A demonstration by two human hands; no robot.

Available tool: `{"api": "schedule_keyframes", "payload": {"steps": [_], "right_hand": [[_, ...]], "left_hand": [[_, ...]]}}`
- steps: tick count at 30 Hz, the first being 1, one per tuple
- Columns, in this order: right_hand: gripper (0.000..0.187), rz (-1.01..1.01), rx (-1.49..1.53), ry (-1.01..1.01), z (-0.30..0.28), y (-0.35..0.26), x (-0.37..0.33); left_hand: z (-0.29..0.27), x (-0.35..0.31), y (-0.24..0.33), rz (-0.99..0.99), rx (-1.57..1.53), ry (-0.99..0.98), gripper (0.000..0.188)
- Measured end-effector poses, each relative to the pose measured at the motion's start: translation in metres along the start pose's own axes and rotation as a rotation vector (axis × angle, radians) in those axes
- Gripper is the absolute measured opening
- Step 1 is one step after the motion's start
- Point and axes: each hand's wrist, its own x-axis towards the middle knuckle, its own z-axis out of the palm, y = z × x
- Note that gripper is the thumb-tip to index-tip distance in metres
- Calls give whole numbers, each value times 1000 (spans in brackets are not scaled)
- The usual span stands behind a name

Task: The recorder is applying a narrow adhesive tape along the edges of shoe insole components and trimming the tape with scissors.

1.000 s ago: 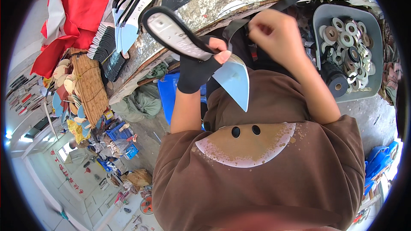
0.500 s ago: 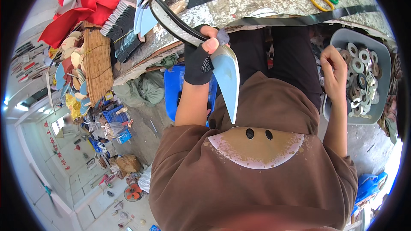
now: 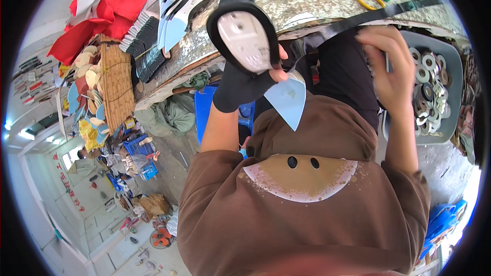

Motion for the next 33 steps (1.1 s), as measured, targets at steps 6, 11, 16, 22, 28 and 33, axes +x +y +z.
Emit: {"api": "schedule_keyframes", "payload": {"steps": [6,11,16,22,28,33], "right_hand": [[15,2,615,-423,46,-25,41],[13,11,746,-317,46,-26,32],[13,231,907,-284,51,-27,15],[28,115,655,-177,47,-45,-3],[13,97,503,-219,37,-54,7],[10,289,543,-300,43,-44,10]], "left_hand": [[5,-1,12,391,352,15,45],[-5,-25,9,432,320,8,42],[6,-14,31,691,471,59,46],[6,-36,21,690,551,76,46],[32,-28,19,418,217,217,30],[35,-20,34,173,427,169,32]]}}
